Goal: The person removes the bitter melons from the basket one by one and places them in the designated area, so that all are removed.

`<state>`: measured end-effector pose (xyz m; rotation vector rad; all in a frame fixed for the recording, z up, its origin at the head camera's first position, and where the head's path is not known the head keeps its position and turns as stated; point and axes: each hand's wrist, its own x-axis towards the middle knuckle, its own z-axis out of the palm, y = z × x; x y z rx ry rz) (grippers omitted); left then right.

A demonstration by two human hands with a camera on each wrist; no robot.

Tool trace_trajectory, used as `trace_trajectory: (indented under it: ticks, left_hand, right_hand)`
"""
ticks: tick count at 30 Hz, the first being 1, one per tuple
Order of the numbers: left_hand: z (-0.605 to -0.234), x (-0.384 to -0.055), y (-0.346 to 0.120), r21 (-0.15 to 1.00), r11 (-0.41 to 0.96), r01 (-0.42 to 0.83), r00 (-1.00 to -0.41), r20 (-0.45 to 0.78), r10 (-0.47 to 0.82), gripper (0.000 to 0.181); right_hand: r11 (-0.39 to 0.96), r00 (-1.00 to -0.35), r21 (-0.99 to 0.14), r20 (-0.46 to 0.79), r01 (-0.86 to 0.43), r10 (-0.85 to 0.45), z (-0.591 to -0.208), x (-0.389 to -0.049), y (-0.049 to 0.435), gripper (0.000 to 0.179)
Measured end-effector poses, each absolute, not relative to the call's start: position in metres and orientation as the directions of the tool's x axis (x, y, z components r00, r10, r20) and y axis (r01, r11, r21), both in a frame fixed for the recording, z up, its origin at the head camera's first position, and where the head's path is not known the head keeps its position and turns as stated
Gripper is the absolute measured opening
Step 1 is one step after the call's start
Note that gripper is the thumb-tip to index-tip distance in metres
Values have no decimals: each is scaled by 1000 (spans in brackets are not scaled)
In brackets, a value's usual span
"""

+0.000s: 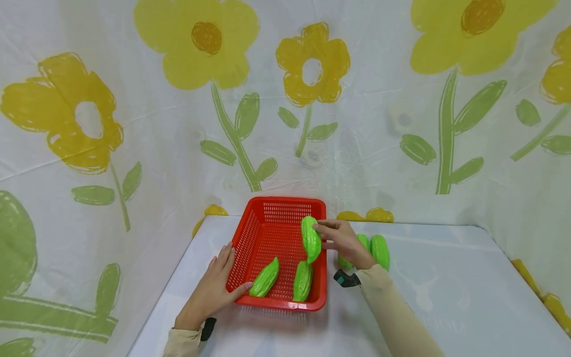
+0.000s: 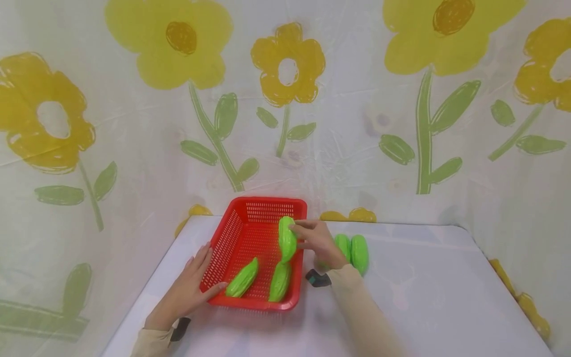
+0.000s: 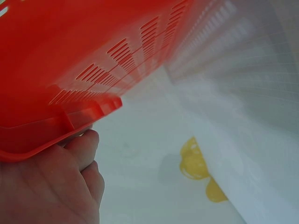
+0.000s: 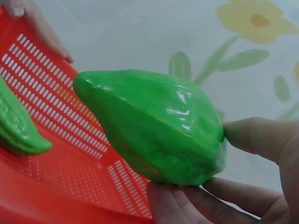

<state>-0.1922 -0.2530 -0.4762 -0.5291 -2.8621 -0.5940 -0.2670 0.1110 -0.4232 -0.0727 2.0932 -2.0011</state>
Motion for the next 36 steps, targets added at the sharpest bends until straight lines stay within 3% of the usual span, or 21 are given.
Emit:
trace_trajectory:
  ticks: [36]
  left_hand:
    - [-476, -192, -252, 364, 860, 357, -931, 216, 294, 104]
  right_hand:
    - [140, -977, -973, -195, 182, -90, -430, -256, 171, 65]
